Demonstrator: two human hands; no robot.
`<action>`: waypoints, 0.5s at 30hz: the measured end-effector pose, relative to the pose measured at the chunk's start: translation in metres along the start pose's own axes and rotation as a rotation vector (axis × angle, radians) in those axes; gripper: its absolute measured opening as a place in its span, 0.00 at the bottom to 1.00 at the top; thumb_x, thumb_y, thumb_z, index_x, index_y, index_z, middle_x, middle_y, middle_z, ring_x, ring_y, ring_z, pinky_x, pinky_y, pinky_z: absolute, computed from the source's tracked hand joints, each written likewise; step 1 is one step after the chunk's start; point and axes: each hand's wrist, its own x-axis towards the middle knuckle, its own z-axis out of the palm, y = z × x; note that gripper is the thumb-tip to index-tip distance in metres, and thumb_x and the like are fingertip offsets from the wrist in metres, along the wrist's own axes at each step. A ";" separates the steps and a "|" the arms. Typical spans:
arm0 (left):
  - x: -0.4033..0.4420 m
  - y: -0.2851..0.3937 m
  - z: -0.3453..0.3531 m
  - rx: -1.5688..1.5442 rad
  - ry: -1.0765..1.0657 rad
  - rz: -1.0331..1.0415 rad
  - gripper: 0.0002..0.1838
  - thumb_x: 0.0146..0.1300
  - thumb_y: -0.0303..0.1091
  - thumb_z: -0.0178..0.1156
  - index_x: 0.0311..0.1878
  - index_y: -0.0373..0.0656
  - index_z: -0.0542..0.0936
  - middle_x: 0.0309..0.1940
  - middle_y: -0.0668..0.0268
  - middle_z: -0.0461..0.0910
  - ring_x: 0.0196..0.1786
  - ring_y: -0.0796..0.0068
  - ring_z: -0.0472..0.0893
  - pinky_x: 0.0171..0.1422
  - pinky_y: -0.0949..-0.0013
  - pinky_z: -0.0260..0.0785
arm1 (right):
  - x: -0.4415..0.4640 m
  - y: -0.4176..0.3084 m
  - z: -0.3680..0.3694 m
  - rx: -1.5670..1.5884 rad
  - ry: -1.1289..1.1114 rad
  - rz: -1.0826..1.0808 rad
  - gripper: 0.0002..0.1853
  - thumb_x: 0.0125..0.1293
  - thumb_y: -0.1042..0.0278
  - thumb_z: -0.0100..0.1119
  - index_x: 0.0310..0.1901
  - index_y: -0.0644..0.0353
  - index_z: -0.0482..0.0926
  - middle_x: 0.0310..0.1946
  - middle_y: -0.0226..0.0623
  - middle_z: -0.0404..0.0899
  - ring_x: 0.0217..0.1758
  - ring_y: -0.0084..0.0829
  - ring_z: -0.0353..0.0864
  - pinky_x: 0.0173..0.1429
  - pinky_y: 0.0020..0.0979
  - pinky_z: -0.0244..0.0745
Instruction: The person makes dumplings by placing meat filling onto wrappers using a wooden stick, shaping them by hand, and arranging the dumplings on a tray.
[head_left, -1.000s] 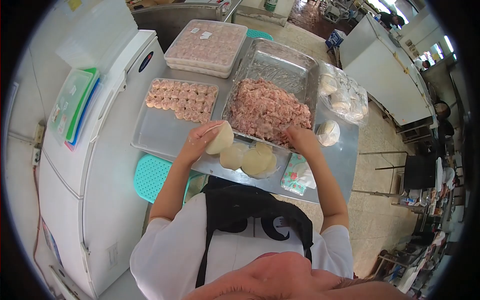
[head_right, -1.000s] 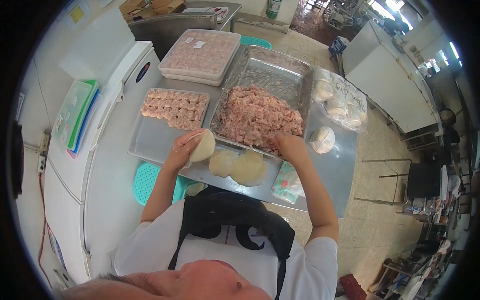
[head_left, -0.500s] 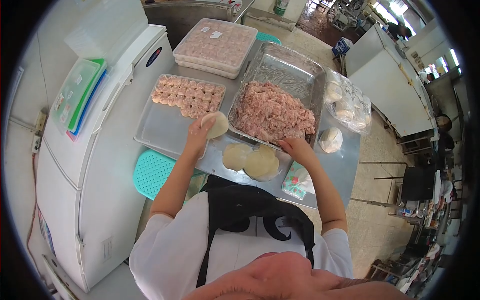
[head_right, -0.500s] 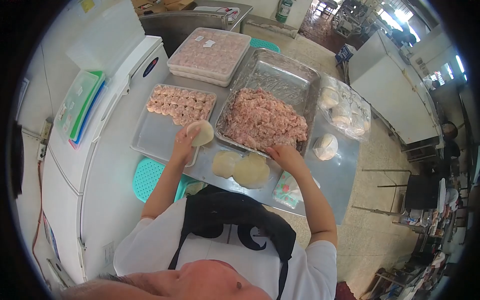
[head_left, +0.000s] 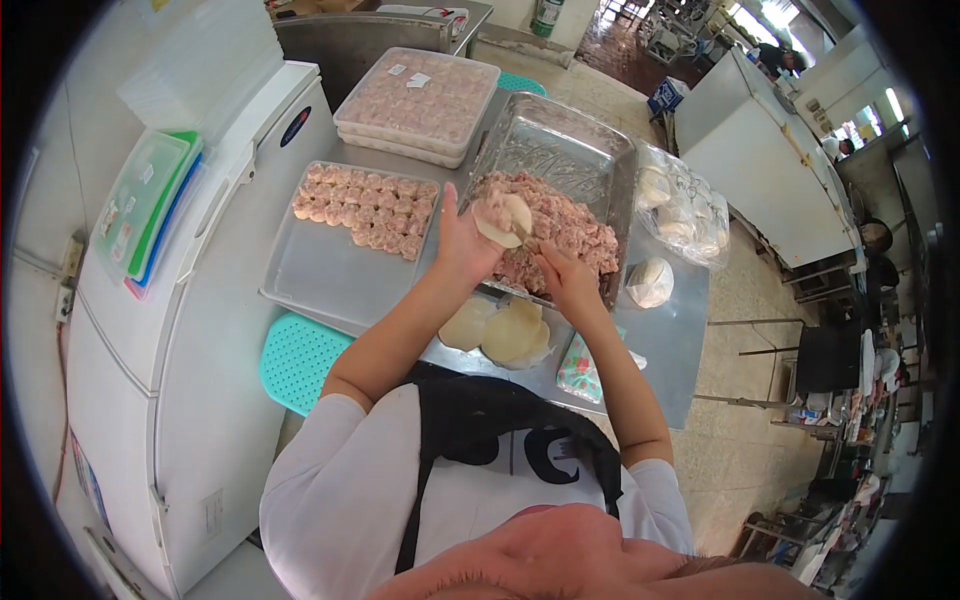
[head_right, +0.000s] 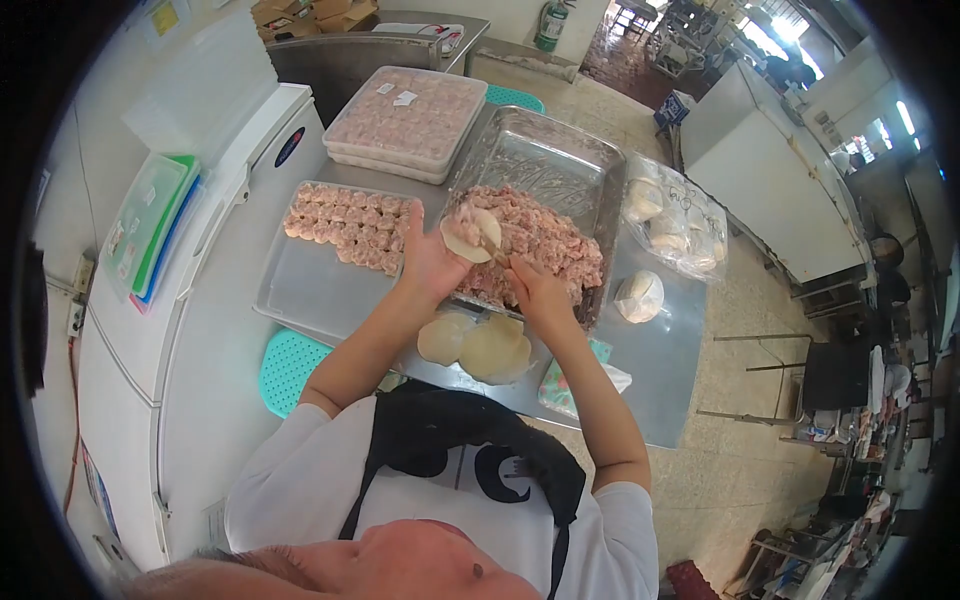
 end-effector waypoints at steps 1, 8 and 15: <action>0.001 0.002 -0.007 -0.013 0.025 0.004 0.41 0.67 0.68 0.42 0.63 0.36 0.66 0.59 0.52 0.72 0.63 0.54 0.71 0.70 0.48 0.60 | 0.000 -0.004 -0.008 -0.072 -0.041 -0.034 0.15 0.68 0.63 0.56 0.52 0.62 0.78 0.30 0.42 0.79 0.33 0.42 0.80 0.35 0.41 0.73; 0.016 0.000 -0.050 0.038 0.147 0.005 0.42 0.65 0.70 0.41 0.65 0.41 0.66 0.56 0.50 0.72 0.61 0.50 0.70 0.70 0.35 0.53 | -0.006 -0.038 -0.051 -0.462 -0.307 0.099 0.14 0.64 0.67 0.56 0.51 0.55 0.76 0.34 0.42 0.79 0.36 0.45 0.81 0.37 0.44 0.76; 0.008 0.027 -0.040 0.036 0.173 0.041 0.38 0.65 0.69 0.42 0.65 0.48 0.69 0.54 0.54 0.73 0.58 0.52 0.72 0.64 0.29 0.55 | 0.010 -0.023 -0.101 -0.578 -0.433 0.028 0.10 0.65 0.62 0.55 0.37 0.58 0.82 0.29 0.42 0.80 0.35 0.43 0.82 0.36 0.44 0.76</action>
